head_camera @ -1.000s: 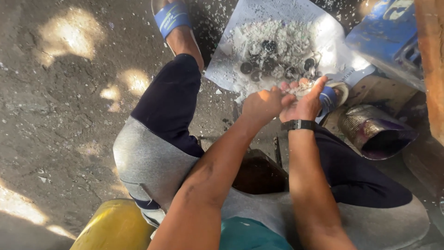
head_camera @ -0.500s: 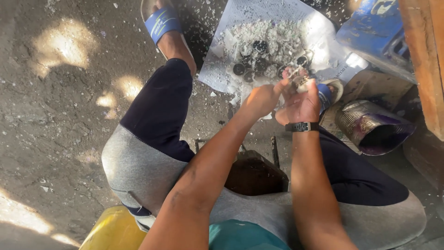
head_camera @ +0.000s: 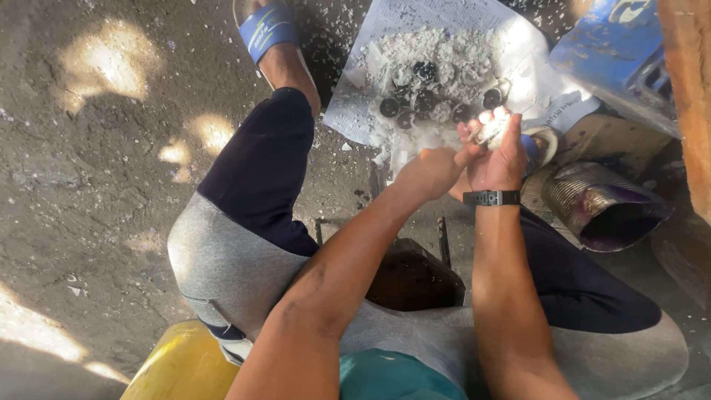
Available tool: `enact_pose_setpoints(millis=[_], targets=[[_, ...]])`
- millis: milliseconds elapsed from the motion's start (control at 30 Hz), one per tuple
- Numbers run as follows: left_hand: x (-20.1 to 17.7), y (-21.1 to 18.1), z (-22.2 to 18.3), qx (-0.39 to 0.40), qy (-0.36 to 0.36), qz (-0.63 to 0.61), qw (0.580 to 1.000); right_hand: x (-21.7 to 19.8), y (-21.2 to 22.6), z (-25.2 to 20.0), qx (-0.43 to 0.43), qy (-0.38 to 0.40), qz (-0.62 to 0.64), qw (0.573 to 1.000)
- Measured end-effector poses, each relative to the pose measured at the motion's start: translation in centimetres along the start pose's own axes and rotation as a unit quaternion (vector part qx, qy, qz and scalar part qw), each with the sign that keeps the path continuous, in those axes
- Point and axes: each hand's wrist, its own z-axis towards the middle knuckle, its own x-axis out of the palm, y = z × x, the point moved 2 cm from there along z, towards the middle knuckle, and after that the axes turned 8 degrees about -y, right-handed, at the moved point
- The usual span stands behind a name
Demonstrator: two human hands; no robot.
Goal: Scraping excess wax from small circular components using a knife and sorting them into a storage crate.
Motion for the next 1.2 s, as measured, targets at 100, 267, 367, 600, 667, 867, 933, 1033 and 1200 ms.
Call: enact_pose_setpoints(millis=[100,267,367,600,667,867,933,1033,1200], targets=[[-2.0,0.2,-0.7,0.009,-0.048,0.072,0.996,0.6,-1.2,-1.7,0.023,-0.072,-0.062,0.995],[0.9,3.5,2.0,0.113,-0.231,0.221,0.941,2.9,0.0,-4.5,-0.016,-0.126,-0.083,0.988],[1.2,3.6,2.5,0.152,-0.237,0.291,0.915,3.6,-0.4,-5.0,-0.047,-0.107,-0.099,0.988],[0.8,2.9,1.6,0.273,-0.196,0.453,0.826,2.1,0.5,-6.2,-0.091,-0.032,-0.218,0.971],[-0.3,3.1,0.8,0.249,-0.175,0.392,0.868,0.4,1.0,-4.6,-0.068,0.067,-0.204,0.974],[-1.2,2.8,2.6,-0.063,-0.04,0.136,0.988,-1.9,3.4,-0.7,0.033,0.235,-0.214,0.948],[-2.5,0.7,0.4,-0.065,-0.048,0.144,0.986,-3.4,2.7,1.8,0.046,0.237,-0.212,0.947],[-2.4,-1.0,0.1,-0.071,-0.041,0.082,0.993,-4.4,1.6,4.2,0.086,0.276,-0.146,0.946],[3.0,4.2,6.6,-0.046,-0.009,0.03,0.998,-2.3,2.7,1.7,0.034,0.303,-0.227,0.925]])
